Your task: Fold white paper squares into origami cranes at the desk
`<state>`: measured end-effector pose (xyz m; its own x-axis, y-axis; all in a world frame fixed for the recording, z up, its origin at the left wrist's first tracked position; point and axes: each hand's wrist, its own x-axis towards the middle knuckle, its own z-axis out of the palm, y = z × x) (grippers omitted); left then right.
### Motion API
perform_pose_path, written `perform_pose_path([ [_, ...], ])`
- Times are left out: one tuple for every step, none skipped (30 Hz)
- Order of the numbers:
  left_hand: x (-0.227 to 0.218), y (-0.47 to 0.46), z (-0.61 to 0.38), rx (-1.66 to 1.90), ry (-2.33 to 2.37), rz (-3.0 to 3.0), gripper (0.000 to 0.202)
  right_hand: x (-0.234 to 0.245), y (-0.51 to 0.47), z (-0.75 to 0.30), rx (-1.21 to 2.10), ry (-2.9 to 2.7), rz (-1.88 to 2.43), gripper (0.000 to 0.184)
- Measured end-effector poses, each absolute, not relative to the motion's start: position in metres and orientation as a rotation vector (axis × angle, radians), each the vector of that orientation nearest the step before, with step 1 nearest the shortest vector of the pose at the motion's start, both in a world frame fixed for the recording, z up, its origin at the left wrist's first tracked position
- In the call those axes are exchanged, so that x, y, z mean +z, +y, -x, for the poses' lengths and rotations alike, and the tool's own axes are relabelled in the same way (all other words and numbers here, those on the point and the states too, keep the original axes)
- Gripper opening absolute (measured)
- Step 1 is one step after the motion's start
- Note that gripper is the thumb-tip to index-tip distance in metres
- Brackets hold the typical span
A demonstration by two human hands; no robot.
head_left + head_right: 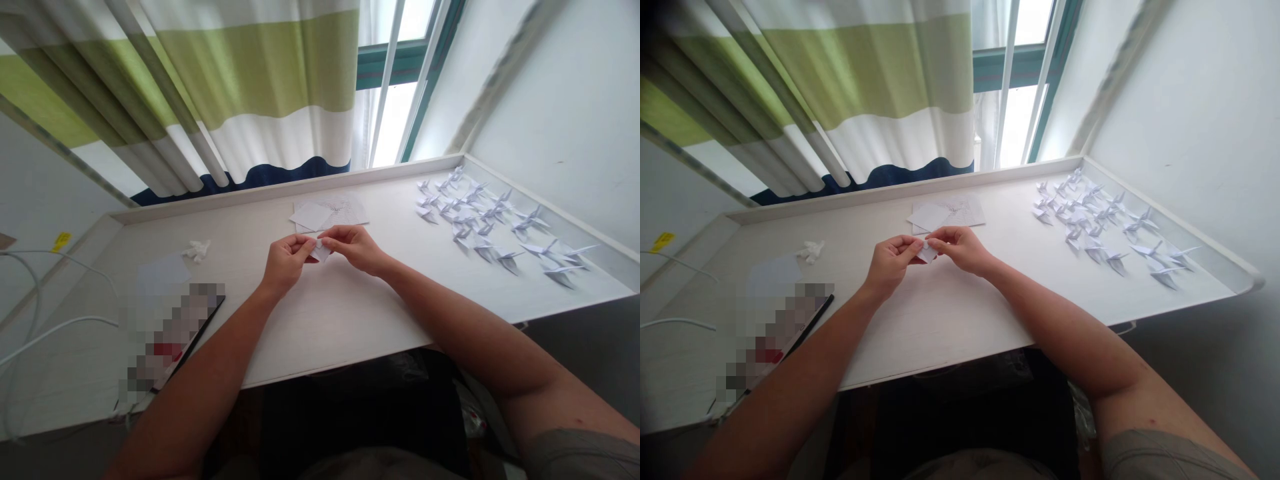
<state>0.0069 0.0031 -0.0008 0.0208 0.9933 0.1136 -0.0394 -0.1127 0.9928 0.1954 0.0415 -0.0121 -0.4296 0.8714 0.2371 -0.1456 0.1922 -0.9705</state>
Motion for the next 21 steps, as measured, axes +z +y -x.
perform_pose_path([
  [-0.0009,0.0032,-0.0068,1.284,1.111,-1.260,0.040,-0.0131,0.0419,-0.1957,1.416,-1.552,0.709,0.039],
  [-0.0008,0.0031,-0.0068,1.278,1.112,-1.251,0.040,-0.0139,0.0422,-0.1960,1.425,-1.549,0.705,0.039],
  [-0.0006,0.0027,-0.0069,1.275,1.113,-1.246,0.039,-0.0146,0.0423,-0.1963,1.428,-1.547,0.705,0.038],
  [-0.0001,0.0022,-0.0071,1.275,1.112,-1.245,0.038,-0.0152,0.0422,-0.1966,1.425,-1.550,0.707,0.037],
  [0.0006,0.0015,-0.0074,1.274,1.111,-1.248,0.037,-0.0156,0.0421,-0.1968,1.416,-1.559,0.711,0.036],
  [0.0014,0.0006,-0.0077,1.274,1.109,-1.252,0.035,-0.0159,0.0419,-0.1969,1.404,-1.569,0.717,0.035],
  [0.0023,-0.0002,-0.0079,1.274,1.105,-1.254,0.034,-0.0161,0.0417,-0.1971,1.390,-1.581,0.723,0.034],
  [0.0032,-0.0010,-0.0082,1.274,1.098,-1.251,0.032,-0.0162,0.0417,-0.1972,1.378,-1.593,0.727,0.034],
  [0.0039,-0.0016,-0.0083,1.271,1.085,-1.247,0.031,-0.0162,0.0417,-0.1974,1.369,-1.600,0.727,0.034],
  [0.0044,-0.0021,-0.0085,1.262,1.067,-1.242,0.031,-0.0161,0.0419,-0.1976,1.361,-1.602,0.721,0.035],
  [0.0047,-0.0025,-0.0086,1.253,1.046,-1.241,0.031,-0.0160,0.0421,-0.1979,1.356,-1.599,0.711,0.037],
  [0.0048,-0.0027,-0.0088,1.245,1.028,-1.244,0.033,-0.0158,0.0424,-0.1981,1.351,-1.594,0.696,0.038],
  [0.0046,-0.0028,-0.0090,1.239,1.016,-1.249,0.036,-0.0156,0.0426,-0.1984,1.346,-1.591,0.681,0.038],
  [0.0043,-0.0028,-0.0093,1.234,1.009,-1.257,0.038,-0.0151,0.0426,-0.1987,1.337,-1.591,0.670,0.038],
  [0.0039,-0.0027,-0.0096,1.231,1.010,-1.264,0.038,-0.0144,0.0425,-0.1989,1.323,-1.593,0.666,0.037],
  [0.0034,-0.0027,-0.0098,1.227,1.016,-1.270,0.037,-0.0135,0.0421,-0.1991,1.305,-1.597,0.672,0.036],
  [0.0030,-0.0027,-0.0101,1.221,1.024,-1.276,0.037,-0.0124,0.0414,-0.1992,1.284,-1.600,0.687,0.037],
  [0.0027,-0.0027,-0.0104,1.212,1.030,-1.283,0.036,-0.0112,0.0407,-0.1993,1.264,-1.602,0.710,0.038],
  [0.0025,-0.0028,-0.0108,1.204,1.035,-1.289,0.036,-0.0099,0.0398,-0.1992,1.249,-1.600,0.737,0.041],
  [0.0024,-0.0030,-0.0111,1.199,1.039,-1.291,0.036,-0.0087,0.0390,-0.1990,1.242,-1.593,0.763,0.042],
  [0.0024,-0.0032,-0.0115,1.195,1.039,-1.290,0.036,-0.0076,0.0382,-0.1988,1.246,-1.581,0.783,0.044],
])
